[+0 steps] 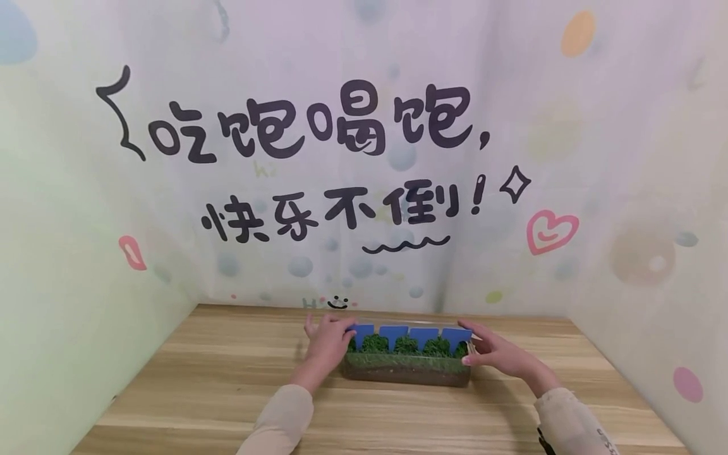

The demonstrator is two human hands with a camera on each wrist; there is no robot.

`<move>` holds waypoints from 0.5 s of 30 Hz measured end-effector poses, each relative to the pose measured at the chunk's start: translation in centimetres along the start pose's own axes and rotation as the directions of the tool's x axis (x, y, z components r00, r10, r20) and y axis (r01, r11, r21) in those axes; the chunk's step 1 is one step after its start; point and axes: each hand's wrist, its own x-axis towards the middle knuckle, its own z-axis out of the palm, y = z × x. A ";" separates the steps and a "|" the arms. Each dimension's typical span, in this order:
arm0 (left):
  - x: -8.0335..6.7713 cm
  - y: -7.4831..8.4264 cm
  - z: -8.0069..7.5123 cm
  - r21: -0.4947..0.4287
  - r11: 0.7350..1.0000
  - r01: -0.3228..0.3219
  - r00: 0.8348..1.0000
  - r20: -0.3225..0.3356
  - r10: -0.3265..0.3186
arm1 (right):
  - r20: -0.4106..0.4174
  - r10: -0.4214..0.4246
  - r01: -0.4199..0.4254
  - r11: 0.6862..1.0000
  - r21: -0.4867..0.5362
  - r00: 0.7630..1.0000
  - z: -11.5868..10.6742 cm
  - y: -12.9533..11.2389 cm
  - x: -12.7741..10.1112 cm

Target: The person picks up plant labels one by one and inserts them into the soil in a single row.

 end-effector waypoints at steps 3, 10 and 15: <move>0.1 0.3 0.0 -0.002 1.000 -0.001 1.000 0.011 0.001 | -0.001 -0.003 0.003 1.000 -0.004 1.000 -0.1 0.0 -0.1; 0.0 0.1 -0.4 -0.027 1.000 0.011 0.999 0.047 -0.009 | 0.008 -0.010 0.010 1.000 -0.010 1.000 0.2 0.1 -0.1; 0.2 0.2 -1.0 -0.047 0.999 0.007 0.998 0.060 -0.004 | -0.001 -0.019 0.019 1.000 -0.003 1.000 0.2 0.1 -0.2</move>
